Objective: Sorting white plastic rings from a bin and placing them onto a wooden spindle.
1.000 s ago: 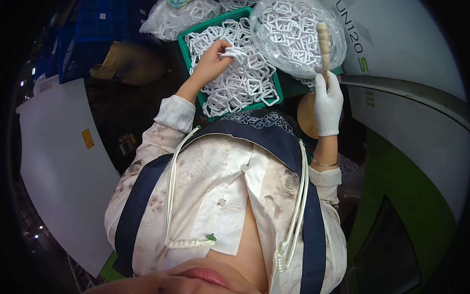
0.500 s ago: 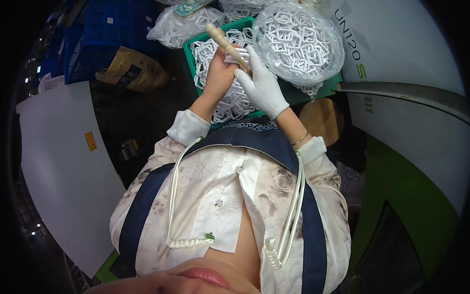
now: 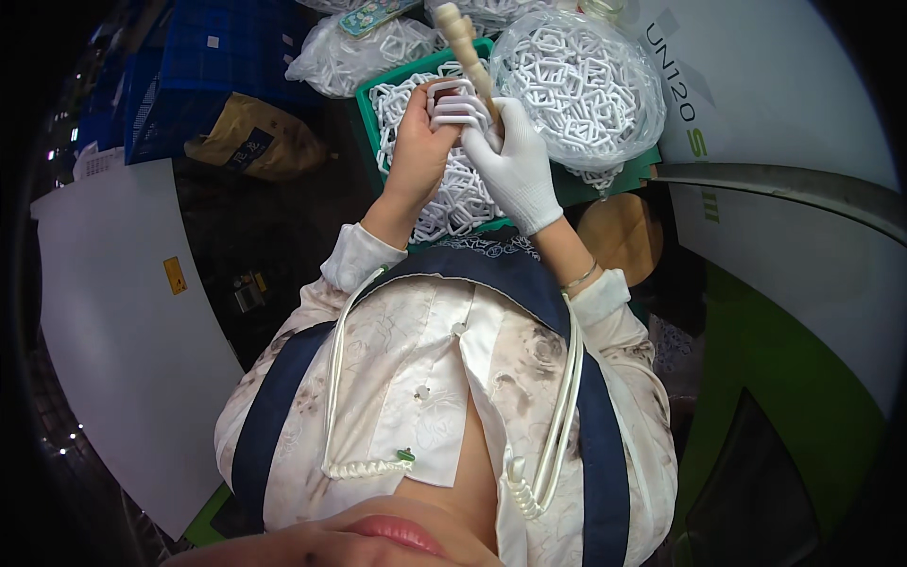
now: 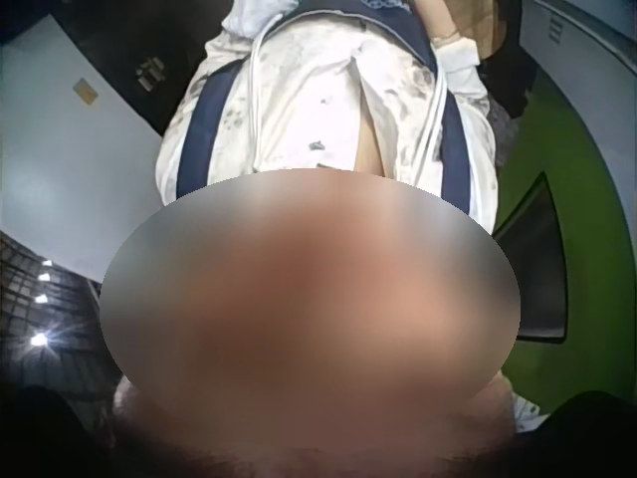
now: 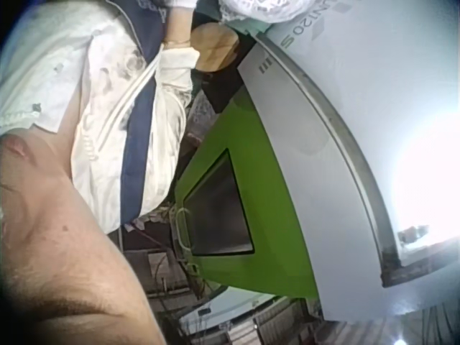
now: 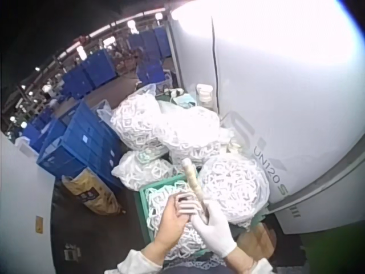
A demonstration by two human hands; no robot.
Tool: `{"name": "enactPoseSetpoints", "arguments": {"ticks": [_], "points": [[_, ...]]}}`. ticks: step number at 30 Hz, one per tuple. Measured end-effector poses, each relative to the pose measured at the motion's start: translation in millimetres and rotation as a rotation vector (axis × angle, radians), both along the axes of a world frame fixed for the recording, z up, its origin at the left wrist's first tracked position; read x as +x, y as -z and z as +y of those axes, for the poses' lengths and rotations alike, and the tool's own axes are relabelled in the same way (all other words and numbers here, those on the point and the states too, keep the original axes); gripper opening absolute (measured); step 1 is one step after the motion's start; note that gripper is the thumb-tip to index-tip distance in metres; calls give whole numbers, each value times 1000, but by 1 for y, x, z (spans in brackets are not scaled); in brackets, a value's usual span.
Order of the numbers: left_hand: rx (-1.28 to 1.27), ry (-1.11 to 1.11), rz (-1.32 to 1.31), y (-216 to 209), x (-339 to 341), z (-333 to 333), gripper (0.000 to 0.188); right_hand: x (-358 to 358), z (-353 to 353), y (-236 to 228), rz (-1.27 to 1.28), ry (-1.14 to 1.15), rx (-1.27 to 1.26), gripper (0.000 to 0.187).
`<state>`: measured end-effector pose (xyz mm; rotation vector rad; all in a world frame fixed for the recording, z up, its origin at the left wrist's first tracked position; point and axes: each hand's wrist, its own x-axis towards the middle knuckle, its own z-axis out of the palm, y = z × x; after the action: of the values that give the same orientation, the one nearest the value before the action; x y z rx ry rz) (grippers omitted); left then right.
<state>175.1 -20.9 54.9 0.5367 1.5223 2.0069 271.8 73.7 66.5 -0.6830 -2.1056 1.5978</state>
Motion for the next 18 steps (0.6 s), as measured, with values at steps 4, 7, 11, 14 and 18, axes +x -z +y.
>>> {"name": "enactPoseSetpoints", "arguments": {"ticks": [4,7,11,14,18], "points": [[51,10,-189,2,-2,-7,42,-5,1,10,-28,-105,-164,21],[110,121,-107,-4,-1,-17,45,-7,2,13,31,-94,-174,18],[215,113,-463,-6,2,-17,33,-6,4,9,-14,-115,-255,21],[268,6,-558,1,4,-12,31,-6,3,17,-33,-132,-253,23],[316,-50,-584,2,6,-8,29,-4,-1,18,44,-129,-347,23]]}}
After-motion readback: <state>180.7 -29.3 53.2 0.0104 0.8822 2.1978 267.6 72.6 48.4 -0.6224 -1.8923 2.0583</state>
